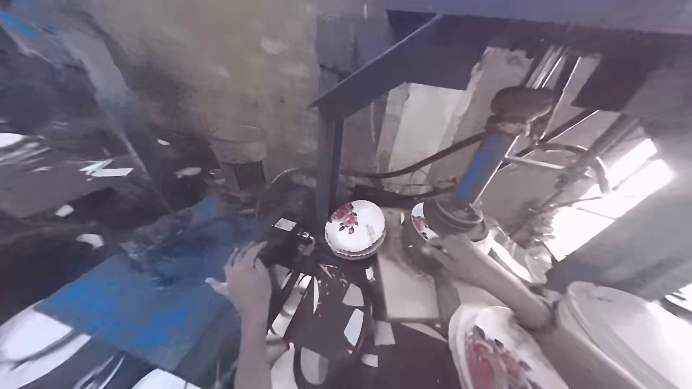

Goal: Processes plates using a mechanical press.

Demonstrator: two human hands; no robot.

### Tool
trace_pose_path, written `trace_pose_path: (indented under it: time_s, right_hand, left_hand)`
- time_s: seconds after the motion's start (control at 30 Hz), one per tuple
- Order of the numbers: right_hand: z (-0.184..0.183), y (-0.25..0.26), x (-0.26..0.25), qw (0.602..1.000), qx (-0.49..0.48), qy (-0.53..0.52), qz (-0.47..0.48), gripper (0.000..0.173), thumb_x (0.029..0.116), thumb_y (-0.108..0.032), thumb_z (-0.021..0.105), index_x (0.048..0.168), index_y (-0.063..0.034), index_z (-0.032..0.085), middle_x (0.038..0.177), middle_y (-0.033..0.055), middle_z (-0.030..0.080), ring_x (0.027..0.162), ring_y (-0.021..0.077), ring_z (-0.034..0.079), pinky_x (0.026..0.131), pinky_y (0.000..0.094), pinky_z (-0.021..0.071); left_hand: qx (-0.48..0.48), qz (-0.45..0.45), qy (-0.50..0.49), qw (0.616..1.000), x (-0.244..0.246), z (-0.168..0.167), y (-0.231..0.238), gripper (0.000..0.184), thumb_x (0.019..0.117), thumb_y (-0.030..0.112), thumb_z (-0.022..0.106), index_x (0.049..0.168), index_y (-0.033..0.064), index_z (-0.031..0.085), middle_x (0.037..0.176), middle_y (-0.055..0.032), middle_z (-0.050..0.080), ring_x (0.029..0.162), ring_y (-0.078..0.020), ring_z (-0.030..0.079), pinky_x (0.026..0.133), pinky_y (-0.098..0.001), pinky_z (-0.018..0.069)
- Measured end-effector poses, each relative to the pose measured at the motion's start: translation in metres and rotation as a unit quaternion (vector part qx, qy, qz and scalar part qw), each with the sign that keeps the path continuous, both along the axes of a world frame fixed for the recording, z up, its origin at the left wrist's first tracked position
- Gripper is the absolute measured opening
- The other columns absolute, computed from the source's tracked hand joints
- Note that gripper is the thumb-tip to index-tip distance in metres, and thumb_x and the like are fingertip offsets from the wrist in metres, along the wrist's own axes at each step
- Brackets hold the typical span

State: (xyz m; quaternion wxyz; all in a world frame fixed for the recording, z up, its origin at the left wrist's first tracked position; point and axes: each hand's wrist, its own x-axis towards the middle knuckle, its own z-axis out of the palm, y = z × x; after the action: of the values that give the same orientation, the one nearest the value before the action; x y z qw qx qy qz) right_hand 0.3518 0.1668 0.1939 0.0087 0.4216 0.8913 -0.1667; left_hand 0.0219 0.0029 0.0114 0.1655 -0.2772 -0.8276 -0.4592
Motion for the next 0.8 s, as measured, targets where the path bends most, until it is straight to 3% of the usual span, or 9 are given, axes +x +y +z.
trace_pose_path:
  time_s: [0.07,0.17,0.23,0.3,0.43,0.53,0.7,0.8]
  right_hand:
    - [-0.006,0.011,-0.053,0.999,0.036,0.0,0.039,0.04,0.1082,-0.026,0.049,0.125,0.0069,0.064,0.121,0.0303,0.064,0.116,0.0439,0.062,0.101,0.0578,0.0446]
    - [-0.035,0.057,-0.125,0.999,0.044,-0.012,-0.015,0.055,0.1079,-0.032,0.049,0.145,0.008,0.046,0.146,0.0326,0.047,0.137,0.0464,0.046,0.111,0.0588,0.0388]
    - [-0.05,0.077,-0.148,0.998,0.025,-0.003,-0.061,0.056,0.1075,-0.031,0.049,0.147,0.0088,0.042,0.149,0.033,0.043,0.14,0.0459,0.043,0.113,0.0587,0.0375]
    - [-0.049,0.075,-0.152,0.995,-0.025,-0.014,-0.096,0.051,0.1082,-0.03,0.048,0.141,0.0096,0.05,0.148,0.0312,0.048,0.14,0.0426,0.046,0.114,0.0557,0.0355]
    - [-0.081,0.107,-0.155,0.988,-0.052,0.001,-0.147,0.057,0.1024,-0.042,0.058,0.131,0.0071,0.06,0.136,0.0292,0.059,0.131,0.0426,0.054,0.108,0.0592,0.0404]
    - [-0.094,0.122,-0.151,0.986,-0.074,0.041,-0.141,0.053,0.098,-0.034,0.068,0.133,0.0056,0.059,0.134,0.0294,0.059,0.127,0.0419,0.056,0.106,0.0594,0.0412]
    - [-0.069,0.104,-0.152,0.997,-0.003,0.035,-0.069,0.05,0.1021,-0.028,0.061,0.14,0.0036,0.055,0.143,0.0304,0.053,0.136,0.0446,0.049,0.112,0.0594,0.0371]
    - [-0.039,0.077,-0.142,0.997,0.071,0.036,-0.026,0.05,0.1054,-0.03,0.053,0.145,0.0008,0.052,0.144,0.0304,0.052,0.137,0.0464,0.047,0.111,0.0606,0.0368]
  left_hand:
    - [0.004,-0.014,-0.013,1.0,0.005,0.006,-0.001,0.036,0.0988,0.003,0.046,0.119,0.009,0.074,0.132,-0.0184,0.066,0.135,-0.0532,0.047,0.106,-0.0848,0.0076]
    - [-0.037,-0.013,-0.032,0.999,0.006,0.016,-0.006,0.035,0.1005,0.004,0.047,0.125,0.0094,0.072,0.134,-0.018,0.065,0.136,-0.0507,0.046,0.109,-0.0821,0.0112]
    - [-0.053,-0.023,-0.046,0.997,0.007,0.02,-0.009,0.035,0.1005,0.004,0.048,0.126,0.0113,0.071,0.135,-0.0179,0.065,0.136,-0.0492,0.047,0.11,-0.0813,0.0111]
    - [-0.059,-0.033,-0.048,0.997,0.009,0.025,-0.011,0.037,0.0992,0.002,0.048,0.126,0.0117,0.072,0.134,-0.0178,0.065,0.136,-0.0496,0.047,0.109,-0.0816,0.0104]
    - [-0.061,-0.034,-0.035,0.997,0.005,0.021,-0.012,0.037,0.0973,0.001,0.051,0.125,0.0129,0.072,0.131,-0.0174,0.067,0.133,-0.0493,0.05,0.109,-0.0817,0.0119]
    - [-0.037,-0.031,-0.036,0.998,0.008,0.018,-0.009,0.036,0.0966,0.0,0.051,0.124,0.0115,0.073,0.129,-0.0194,0.067,0.129,-0.0498,0.053,0.108,-0.0813,0.0143]
    - [-0.04,-0.03,-0.033,0.998,0.006,0.014,-0.009,0.036,0.0975,0.003,0.051,0.124,0.0127,0.072,0.125,-0.0175,0.069,0.125,-0.0468,0.057,0.108,-0.0804,0.0176]
    - [-0.06,-0.032,-0.058,0.996,0.007,0.019,-0.012,0.034,0.0996,0.005,0.052,0.128,0.0084,0.069,0.127,-0.0217,0.067,0.127,-0.0479,0.056,0.112,-0.0777,0.0159]
